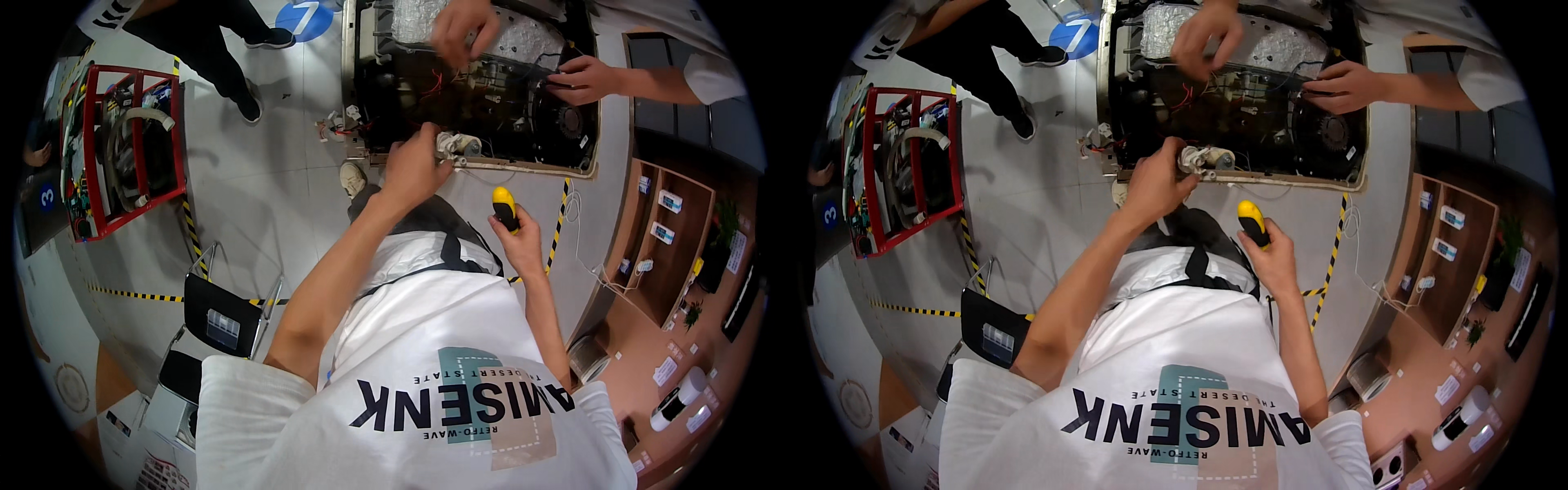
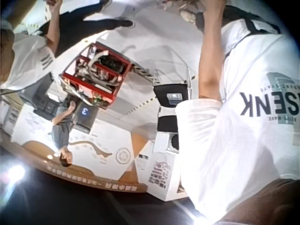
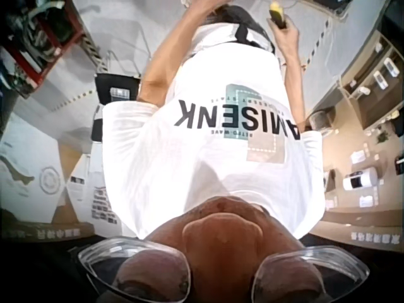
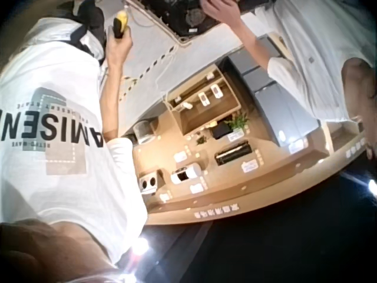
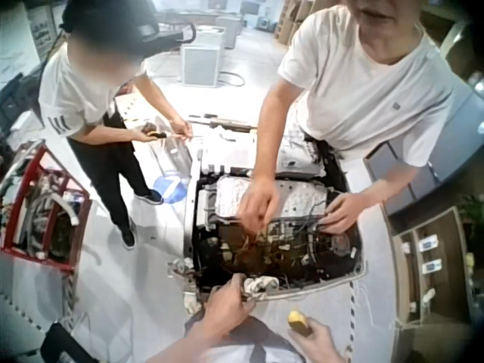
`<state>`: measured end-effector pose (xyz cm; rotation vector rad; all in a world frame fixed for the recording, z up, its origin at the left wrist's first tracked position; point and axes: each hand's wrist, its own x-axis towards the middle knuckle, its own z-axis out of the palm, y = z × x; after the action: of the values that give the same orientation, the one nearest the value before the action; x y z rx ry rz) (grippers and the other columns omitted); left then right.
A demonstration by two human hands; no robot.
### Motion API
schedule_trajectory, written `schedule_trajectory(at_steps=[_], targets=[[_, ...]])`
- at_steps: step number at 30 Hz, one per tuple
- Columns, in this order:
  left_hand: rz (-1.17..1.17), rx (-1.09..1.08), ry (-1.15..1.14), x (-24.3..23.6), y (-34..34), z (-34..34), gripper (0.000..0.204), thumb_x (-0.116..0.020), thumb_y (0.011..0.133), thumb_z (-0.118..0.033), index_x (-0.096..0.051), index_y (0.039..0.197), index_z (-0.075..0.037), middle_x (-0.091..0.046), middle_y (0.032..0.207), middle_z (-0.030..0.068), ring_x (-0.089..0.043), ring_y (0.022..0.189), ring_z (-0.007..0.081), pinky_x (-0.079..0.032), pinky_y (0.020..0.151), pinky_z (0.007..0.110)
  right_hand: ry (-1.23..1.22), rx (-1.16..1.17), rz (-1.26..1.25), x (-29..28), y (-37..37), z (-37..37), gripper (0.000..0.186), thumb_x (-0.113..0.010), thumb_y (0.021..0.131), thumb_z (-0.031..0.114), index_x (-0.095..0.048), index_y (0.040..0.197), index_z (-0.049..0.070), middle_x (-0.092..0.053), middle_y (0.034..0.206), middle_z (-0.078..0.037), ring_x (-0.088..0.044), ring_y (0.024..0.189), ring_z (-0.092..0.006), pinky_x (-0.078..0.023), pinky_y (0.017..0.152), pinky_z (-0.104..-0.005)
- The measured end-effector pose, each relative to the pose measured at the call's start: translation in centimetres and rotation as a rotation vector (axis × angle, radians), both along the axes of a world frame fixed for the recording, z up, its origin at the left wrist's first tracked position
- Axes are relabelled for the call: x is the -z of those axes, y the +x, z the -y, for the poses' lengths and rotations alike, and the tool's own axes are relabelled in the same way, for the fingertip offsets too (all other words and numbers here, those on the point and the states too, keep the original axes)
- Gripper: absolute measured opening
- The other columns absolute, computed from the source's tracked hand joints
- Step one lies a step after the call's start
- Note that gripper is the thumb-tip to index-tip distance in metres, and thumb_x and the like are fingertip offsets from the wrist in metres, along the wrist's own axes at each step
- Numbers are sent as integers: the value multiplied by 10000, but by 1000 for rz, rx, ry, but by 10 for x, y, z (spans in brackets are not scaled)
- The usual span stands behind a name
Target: The person manipulates electrical wires and connectors inside an open appliance, using a screwdriver to adjust internal components while another person assists.
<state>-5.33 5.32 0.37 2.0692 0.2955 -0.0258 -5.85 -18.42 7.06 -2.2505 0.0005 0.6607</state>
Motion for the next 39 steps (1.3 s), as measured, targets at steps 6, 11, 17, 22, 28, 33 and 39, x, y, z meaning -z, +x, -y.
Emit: schedule_trajectory(at_steps=[6,11,17,22,28,33,39], targets=[[-153,-132,-602,23,4,-61,398,-637,779,-69,-546,1166,-56,-619,1046,97,-624,909,211,-501,808,308,-19,37,52,-11,-26,-18,271,-724,825,188,-567,880,-25,-557,689,-79,-451,663,-104,-429,605,-286],[-217,-381,-1348,42,-32,-148,352,-495,871,-85,-520,1220,-43,-614,1097,93,-613,926,209,-498,801,336,-103,100,-13,-19,-42,-28,274,-726,819,197,-575,890,-20,-573,697,-105,-453,664,-114,-434,610,-301],[-222,-478,-1772,114,-91,-191,287,-483,893,-176,-542,1146,-53,-618,1111,132,-607,934,270,-484,828,429,-91,113,-13,-16,-61,-27,279,-726,821,199,-575,892,-24,-560,696,-99,-447,668,-119,-431,620,-301],[-428,-721,-1672,138,-99,-170,361,-482,938,-312,-538,1179,-49,-566,1197,160,-545,1069,313,-469,901,458,-118,88,3,-24,-67,-31,287,-724,824,206,-574,908,-23,-565,704,-109,-470,670,-136,-434,634,-299],[-561,-820,-1177,127,-88,-152,432,-503,953,-353,-523,1252,-42,-530,1220,148,-511,1110,274,-452,926,441,-126,84,60,-30,-65,-33,291,-717,835,195,-559,961,-15,-562,719,-103,-483,679,-140,-440,649,-290],[-214,-820,-288,103,-84,-133,367,-580,920,-309,-565,1144,-19,-561,1132,127,-533,1065,249,-442,888,399,31,221,67,-32,-51,-16,256,-713,852,177,-564,938,-12,-578,751,-66,-517,722,-107,-445,679,-256],[87,-439,-181,21,-41,-72,232,-563,916,-200,-642,1021,-8,-643,980,150,-617,910,312,-462,837,396,-88,278,107,-77,-4,-18,223,-724,859,179,-582,873,7,-547,665,6,-525,599,-78,-451,564,-252]])
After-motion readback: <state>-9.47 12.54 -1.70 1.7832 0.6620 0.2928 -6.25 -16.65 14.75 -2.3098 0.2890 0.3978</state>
